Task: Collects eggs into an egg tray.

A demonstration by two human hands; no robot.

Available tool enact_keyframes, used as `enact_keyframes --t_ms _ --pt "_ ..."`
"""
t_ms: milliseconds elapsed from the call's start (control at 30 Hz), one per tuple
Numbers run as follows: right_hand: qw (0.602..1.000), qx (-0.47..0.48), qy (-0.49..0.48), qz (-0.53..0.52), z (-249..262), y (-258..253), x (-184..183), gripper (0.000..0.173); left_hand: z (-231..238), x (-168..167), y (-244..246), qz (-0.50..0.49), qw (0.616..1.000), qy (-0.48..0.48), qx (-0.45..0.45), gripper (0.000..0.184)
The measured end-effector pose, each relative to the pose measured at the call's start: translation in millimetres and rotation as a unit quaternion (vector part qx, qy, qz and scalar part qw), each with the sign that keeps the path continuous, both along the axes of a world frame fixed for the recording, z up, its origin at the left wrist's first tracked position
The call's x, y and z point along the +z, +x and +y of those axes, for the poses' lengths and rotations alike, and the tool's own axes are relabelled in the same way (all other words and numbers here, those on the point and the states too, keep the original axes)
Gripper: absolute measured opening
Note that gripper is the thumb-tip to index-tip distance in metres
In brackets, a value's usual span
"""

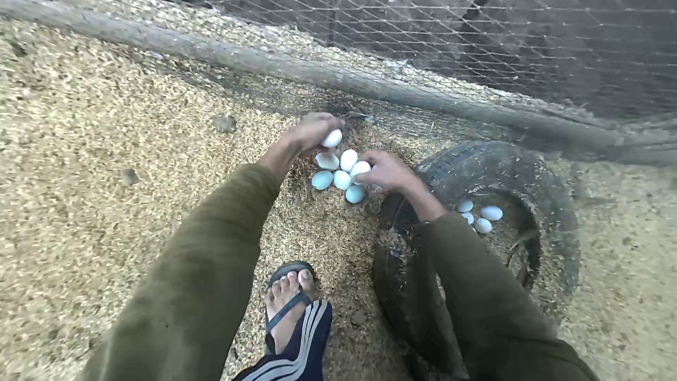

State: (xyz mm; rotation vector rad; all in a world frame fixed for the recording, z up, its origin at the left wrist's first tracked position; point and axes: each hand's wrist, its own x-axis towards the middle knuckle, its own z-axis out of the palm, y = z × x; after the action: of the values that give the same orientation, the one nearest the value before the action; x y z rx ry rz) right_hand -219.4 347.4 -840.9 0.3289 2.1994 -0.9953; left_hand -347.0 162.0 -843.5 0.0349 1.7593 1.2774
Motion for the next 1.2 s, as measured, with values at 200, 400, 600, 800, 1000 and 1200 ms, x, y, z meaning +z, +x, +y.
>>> enact_keyframes --t_ms 200,400,600,800,1000,1200 --pt "0.85 -0.254 -0.459 0.044 30.8 29.6 34.0 0.045 38.0 -11.8 23.7 0.242 0.888 -0.208 -0.331 0.031" --pt "0.734 -0.262 -0.62 0.093 34.8 41.7 25.8 0.046 75.4 1.7 46.9 0.271 0.799 -0.317 -0.434 0.033" --pt "0.884 -0.224 -0.405 0.062 32.1 40.6 45.7 0.032 78.1 -5.7 58.7 0.31 0.77 -0.324 -0.454 0.04" --pt "0.999 -0.004 -0.018 0.048 -0.9 25.3 42.7 0.021 54.8 2.4 14.3 0.281 0.825 -0.26 -0.415 0.054" --pt "0.966 0.154 0.195 -0.07 -45.9 16.9 13.3 0.062 28.4 29.3 -12.0 0.315 0.788 -0.31 -0.428 0.026" --pt "0.96 0.165 0.197 -0.115 -57.5 12.4 20.6 0.063 18.8 23.4 12.2 0.325 0.703 -0.344 -0.531 0.031"
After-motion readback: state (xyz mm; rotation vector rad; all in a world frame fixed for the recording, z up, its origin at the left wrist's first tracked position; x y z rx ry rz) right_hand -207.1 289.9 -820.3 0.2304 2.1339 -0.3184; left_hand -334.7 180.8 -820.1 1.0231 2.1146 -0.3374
